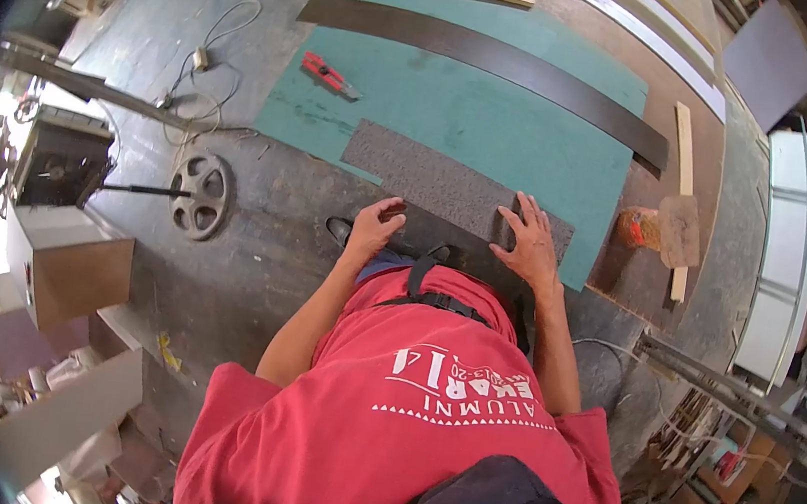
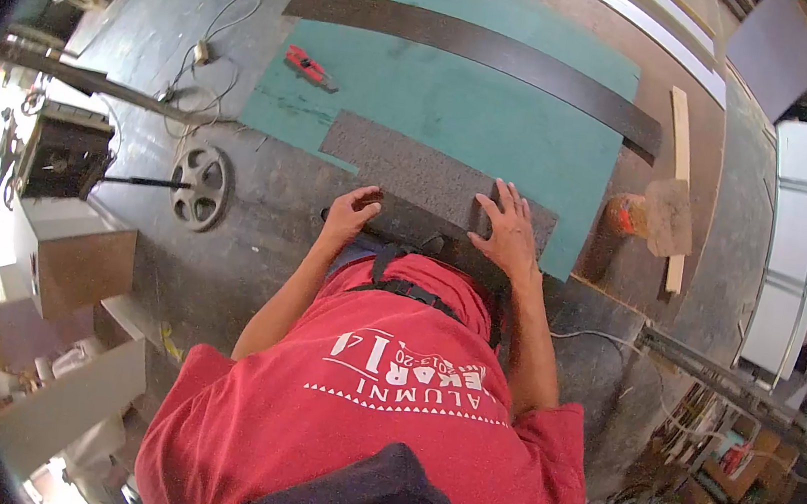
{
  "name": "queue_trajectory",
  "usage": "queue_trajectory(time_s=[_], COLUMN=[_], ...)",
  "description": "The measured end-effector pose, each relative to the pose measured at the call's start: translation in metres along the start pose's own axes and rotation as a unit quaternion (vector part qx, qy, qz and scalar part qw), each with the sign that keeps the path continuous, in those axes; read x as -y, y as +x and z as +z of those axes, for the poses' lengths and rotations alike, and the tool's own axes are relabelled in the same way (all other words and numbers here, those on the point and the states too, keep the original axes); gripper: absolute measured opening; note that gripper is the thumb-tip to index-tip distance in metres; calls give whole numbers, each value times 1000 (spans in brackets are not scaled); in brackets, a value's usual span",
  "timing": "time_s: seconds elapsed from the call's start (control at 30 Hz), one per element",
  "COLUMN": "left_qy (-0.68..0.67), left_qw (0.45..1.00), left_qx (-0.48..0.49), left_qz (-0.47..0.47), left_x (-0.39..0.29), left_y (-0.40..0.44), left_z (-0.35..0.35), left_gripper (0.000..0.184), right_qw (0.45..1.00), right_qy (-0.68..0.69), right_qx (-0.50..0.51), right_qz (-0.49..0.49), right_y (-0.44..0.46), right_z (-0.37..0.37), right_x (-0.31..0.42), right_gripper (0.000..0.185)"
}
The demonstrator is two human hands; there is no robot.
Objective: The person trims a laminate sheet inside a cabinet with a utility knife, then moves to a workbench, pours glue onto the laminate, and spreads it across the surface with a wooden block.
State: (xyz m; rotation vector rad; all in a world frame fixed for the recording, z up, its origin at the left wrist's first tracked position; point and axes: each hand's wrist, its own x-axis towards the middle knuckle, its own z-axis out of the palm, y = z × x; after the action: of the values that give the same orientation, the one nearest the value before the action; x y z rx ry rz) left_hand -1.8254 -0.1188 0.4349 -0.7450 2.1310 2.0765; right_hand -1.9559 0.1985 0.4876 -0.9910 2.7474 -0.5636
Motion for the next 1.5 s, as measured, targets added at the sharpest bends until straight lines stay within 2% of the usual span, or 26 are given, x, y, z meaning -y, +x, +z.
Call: queue_trajectory(time_s=[0.23, 0.3, 0.4, 0.47, 0.5, 0.57, 0.6, 0.67, 0.7, 0.77, 0.8, 0.87, 0.9, 0.97, 1.0, 1.07, 1.1, 1.17, 1.2, 1.23, 1.3, 1.33, 1.37, 1.43, 1.47, 1.5], left_qy=[1, 21, 44, 41, 52, 71, 44, 23, 7, -5, 4, 17, 23, 33, 56, 102, 105, 167, 179, 193, 212, 220, 164, 114, 111, 109], left_qw=[1000, 999, 999, 999, 998, 995, 997, 998, 999, 999, 1000, 1000, 998, 995, 990, 975, 974, 946, 933, 918, 888, 886, 894, 898, 911, 922], left_qx=[10, -2, 13, 7, 8, 29, 13, 3, -5, -9, 0, 15, 35, 56, 81, 123, 121, 168, 189, 211, 223, 228, 263, 309, 321, 330], left_qz=[-6, -38, -13, -27, -46, -59, -56, -50, -42, -31, -11, 15, 39, 72, 104, 155, 162, 220, 248, 275, 343, 339, 323, 293, 233, 172], left_x=[-3, -12, 5, -1, -10, -17, -17, -21, -27, -39, -46, -65, -78, -101, -112, -135, -147, -178, -192, -205, -233, -242, -249, -258, -265, -271], left_y=[-1, -6, -3, -9, -13, -18, -19, -19, -19, -14, -9, 0, 2, 4, 6, 5, 4, -5, -7, -9, -12, -8, -4, -8, -9, -8], left_z=[-5, -5, -17, -23, -25, -31, -36, -40, -40, -40, -38, -30, -22, -9, -1, 12, 19, 37, 47, 58, 85, 95, 105, 110, 109, 108], left_gripper=[45, 45, 45, 44, 43, 41, 38, 36, 34, 33, 32, 32, 32, 32, 32, 36, 36, 45, 55, 65, 86, 86, 91, 97, 97, 97], right_qw=[1000, 1000, 997, 975, 971, 849, 786, 669, 661, 684, 678, 743, 738, 761, 756, 805, 803, 812, 797, 793, 850, 833, 811, 796, 790, 827], right_qy=[3, 1, 27, 71, 61, 175, 213, 248, 246, 38, 38, 204, 206, 253, 255, 169, 172, 242, 330, 337, 349, 409, 467, 487, 491, 401], right_qx=[0, -8, -71, -202, -213, -429, -484, -587, -594, -631, -635, -551, -557, -541, -548, -514, -519, -488, -461, -460, -373, -358, -342, -354, -361, -392], right_qz=[-1, 4, 7, 64, 84, 254, 322, 383, 386, 364, 368, 320, 321, 253, 250, 243, 239, 211, 210, 215, 124, 105, 87, 62, 74, 49], right_y=[-1, -4, -10, -16, -21, -28, -30, -31, -31, -35, -37, -43, -44, -43, -45, -54, -54, -63, -61, -58, -51, -42, -31, -14, -11, -7], right_z=[1, 1, -1, -1, 1, 8, 3, -9, -15, -27, -28, -23, -30, -59, -67, -77, -82, -101, -127, -135, -141, -146, -147, -135, -119, -93], right_x=[3, 4, 4, -5, -13, -34, -41, -71, -92, -140, -173, -225, -221, -206, -198, -187, -181, -144, -98, -73, -30, 2, 36, 90, 92, 91], right_gripper=[74, 73, 71, 70, 70, 83, 87, 89, 89, 89, 89, 81, 81, 49, 49, 39, 39, 43, 52, 52, 62, 65, 69, 64, 64, 59])
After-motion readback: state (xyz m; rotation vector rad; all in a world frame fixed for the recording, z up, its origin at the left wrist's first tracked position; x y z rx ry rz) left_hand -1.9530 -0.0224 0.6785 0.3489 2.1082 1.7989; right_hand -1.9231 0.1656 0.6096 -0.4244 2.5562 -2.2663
